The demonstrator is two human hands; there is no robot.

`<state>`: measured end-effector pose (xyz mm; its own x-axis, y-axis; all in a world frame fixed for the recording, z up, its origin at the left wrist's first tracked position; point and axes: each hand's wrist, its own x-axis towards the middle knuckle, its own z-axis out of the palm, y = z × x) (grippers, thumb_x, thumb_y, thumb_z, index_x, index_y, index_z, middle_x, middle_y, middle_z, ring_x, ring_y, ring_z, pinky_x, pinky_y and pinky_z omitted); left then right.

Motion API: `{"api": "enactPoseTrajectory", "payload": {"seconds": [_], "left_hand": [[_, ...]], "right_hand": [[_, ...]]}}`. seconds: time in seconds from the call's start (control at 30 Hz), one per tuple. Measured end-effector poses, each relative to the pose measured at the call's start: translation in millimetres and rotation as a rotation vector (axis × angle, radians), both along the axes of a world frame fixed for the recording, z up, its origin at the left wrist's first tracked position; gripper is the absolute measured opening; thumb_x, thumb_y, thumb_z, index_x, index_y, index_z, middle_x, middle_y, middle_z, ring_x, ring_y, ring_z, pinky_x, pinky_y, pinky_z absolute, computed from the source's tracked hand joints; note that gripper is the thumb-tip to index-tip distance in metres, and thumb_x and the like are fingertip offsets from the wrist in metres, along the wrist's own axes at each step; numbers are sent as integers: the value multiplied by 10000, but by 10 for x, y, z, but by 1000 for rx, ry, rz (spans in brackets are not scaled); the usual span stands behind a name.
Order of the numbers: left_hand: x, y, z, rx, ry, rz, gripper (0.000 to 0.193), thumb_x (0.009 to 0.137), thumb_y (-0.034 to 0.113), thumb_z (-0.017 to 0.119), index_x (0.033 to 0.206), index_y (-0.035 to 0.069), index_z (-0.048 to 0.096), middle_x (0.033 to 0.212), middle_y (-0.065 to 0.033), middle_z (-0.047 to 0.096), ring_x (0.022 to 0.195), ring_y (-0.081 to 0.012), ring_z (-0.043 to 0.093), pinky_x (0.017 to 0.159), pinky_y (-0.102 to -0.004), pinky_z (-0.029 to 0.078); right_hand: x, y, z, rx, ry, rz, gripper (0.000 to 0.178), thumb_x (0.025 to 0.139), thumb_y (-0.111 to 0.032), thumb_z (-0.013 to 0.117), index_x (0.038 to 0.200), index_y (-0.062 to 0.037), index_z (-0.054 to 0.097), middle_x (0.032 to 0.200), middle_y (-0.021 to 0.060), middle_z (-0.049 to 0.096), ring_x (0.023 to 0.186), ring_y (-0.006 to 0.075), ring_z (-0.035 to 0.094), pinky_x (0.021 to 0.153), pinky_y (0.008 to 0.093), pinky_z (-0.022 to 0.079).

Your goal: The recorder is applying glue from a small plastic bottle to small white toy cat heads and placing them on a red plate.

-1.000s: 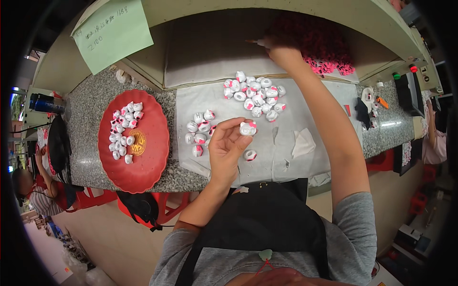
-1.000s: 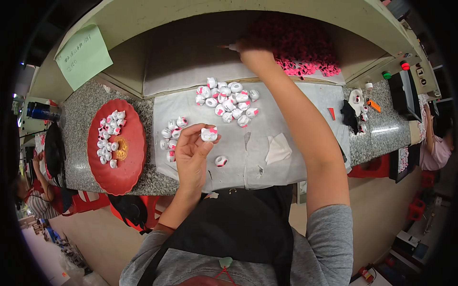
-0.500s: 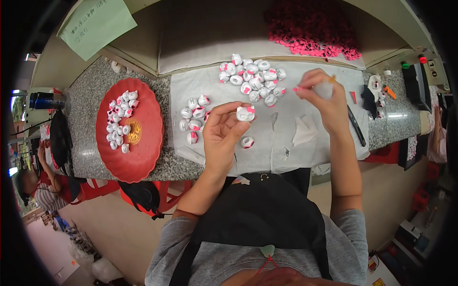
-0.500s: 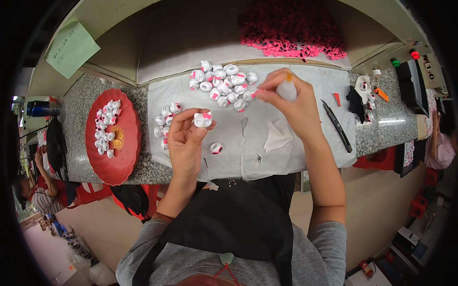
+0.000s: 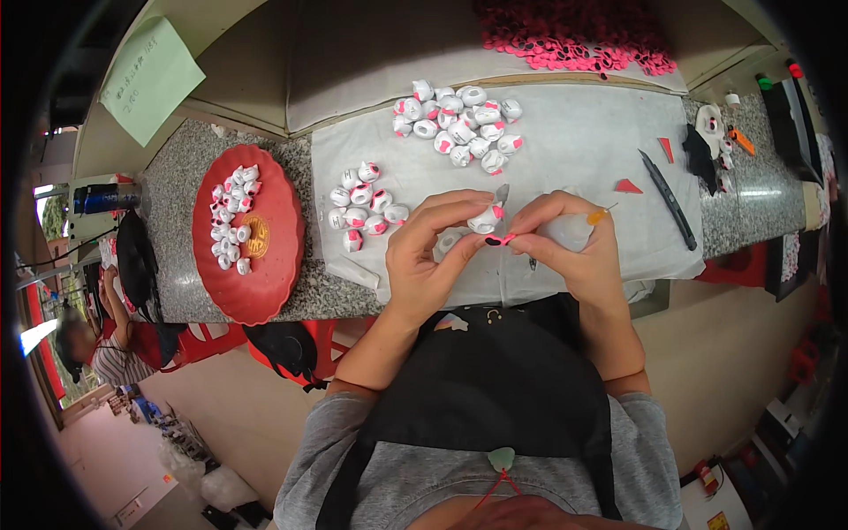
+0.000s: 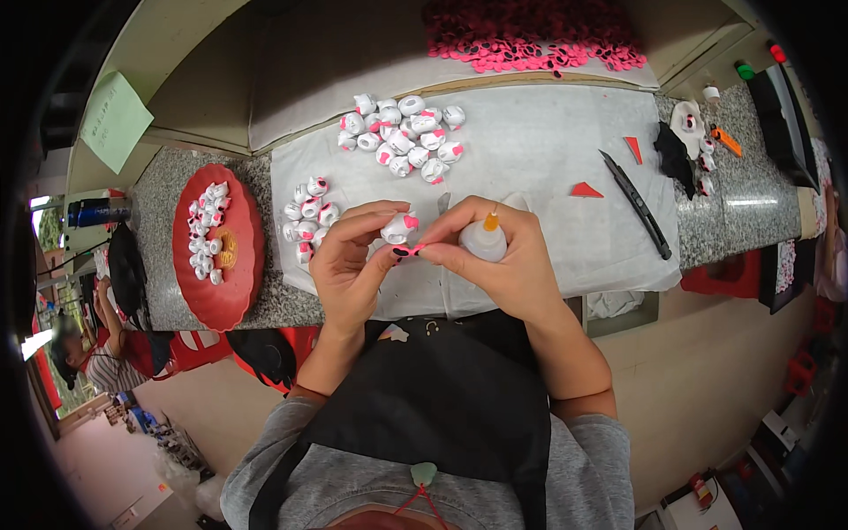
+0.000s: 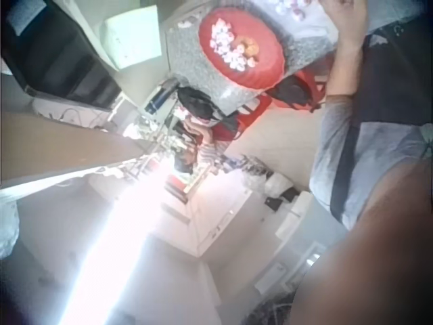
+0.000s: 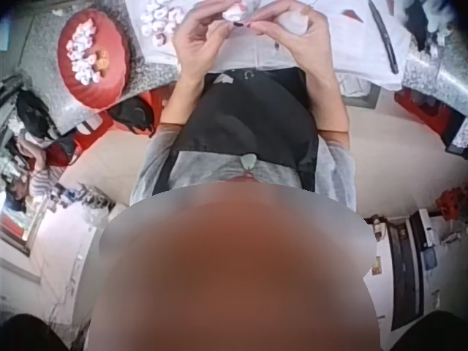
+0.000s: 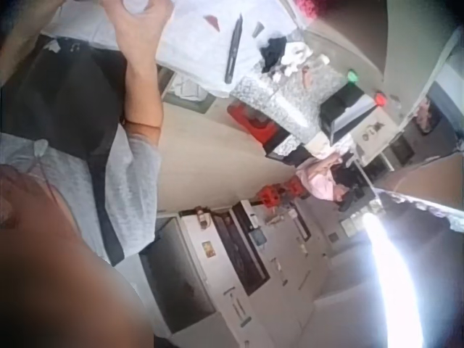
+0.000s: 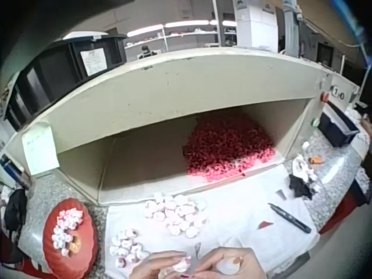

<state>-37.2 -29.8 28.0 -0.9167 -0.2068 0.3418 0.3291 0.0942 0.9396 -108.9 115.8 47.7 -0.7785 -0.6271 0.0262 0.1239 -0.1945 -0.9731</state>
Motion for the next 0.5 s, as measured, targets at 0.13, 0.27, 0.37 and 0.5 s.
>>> {"api": "enactPoseTrajectory", "payload": {"seconds": [0.13,0.27,0.37,0.5], "left_hand": [[-4,-2,-12,-96,24,-28,273,660,-82,538,918,-20,474,984,-187,477,933,-240,478,761,-294,406],[0,6,12,-65,11,-34,271,656,-76,547,912,-21,478,983,-186,481,936,-242,477,767,-293,402],[8,6,38,-45,30,-61,273,653,-69,553,912,-16,482,988,-187,479,941,-241,474,761,-289,405],[24,24,78,323,-92,-64,271,660,-12,578,913,-18,482,990,-191,480,906,-231,494,758,-293,408]], "right_hand": [[3,10,28,47,29,-1,101,621,52,591,694,16,530,683,89,544,638,127,518,569,217,405],[29,-10,21,89,61,-42,102,615,55,592,682,9,530,692,83,544,657,124,514,588,217,398],[55,-35,-9,90,78,-92,101,605,54,599,656,4,527,698,77,540,669,123,509,607,218,395],[91,-79,-93,57,141,-104,220,595,35,620,780,1,504,706,70,525,670,119,504,614,220,393]]}}
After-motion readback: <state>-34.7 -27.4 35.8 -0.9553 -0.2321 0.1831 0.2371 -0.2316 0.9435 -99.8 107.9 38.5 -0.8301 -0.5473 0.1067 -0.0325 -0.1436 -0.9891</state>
